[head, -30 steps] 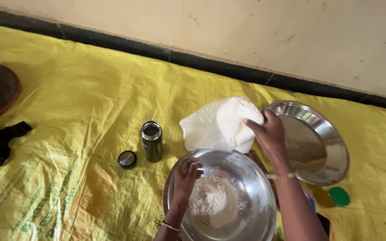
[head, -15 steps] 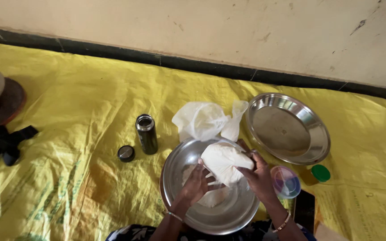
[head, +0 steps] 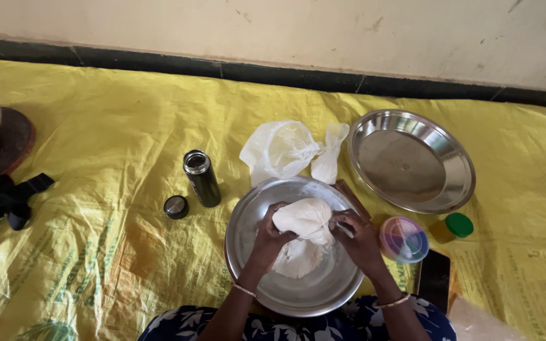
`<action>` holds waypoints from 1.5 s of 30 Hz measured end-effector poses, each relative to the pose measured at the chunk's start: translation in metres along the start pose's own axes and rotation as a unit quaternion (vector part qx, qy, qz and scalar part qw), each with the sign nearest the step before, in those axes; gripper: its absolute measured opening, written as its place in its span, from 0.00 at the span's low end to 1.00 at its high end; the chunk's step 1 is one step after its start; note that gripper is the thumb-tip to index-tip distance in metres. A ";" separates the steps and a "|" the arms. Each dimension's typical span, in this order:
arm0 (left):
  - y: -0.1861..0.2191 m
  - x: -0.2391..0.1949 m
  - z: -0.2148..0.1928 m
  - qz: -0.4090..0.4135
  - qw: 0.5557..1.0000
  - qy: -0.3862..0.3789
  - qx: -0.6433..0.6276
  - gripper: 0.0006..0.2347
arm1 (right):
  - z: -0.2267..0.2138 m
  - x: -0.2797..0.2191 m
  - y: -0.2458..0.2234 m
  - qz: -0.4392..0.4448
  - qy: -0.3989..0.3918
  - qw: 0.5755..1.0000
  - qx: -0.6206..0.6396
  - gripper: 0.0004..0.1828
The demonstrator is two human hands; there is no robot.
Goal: The person empties a white powder from a plastic bag into a metal bowl and kneads it by hand. The person continues to knead the mixture in the bowl throughout the clip.
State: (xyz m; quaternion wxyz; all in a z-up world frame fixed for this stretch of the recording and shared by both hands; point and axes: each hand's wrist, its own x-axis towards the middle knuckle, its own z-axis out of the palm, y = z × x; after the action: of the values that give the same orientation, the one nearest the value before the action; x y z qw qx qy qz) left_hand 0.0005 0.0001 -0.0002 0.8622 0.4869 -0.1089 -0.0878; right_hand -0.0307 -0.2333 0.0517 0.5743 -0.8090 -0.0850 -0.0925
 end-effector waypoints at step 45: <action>0.040 -0.019 0.025 -0.004 0.964 0.061 0.258 0.27 | 0.012 0.016 -0.058 0.024 -0.011 0.996 -0.080 0.15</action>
State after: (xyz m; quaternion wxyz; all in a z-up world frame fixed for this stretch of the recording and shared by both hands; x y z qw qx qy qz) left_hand -0.0226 0.0042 0.0446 0.7120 0.6978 -0.0727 -0.0301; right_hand -0.0289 -0.2025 0.1045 0.5085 -0.8552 -0.0642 -0.0763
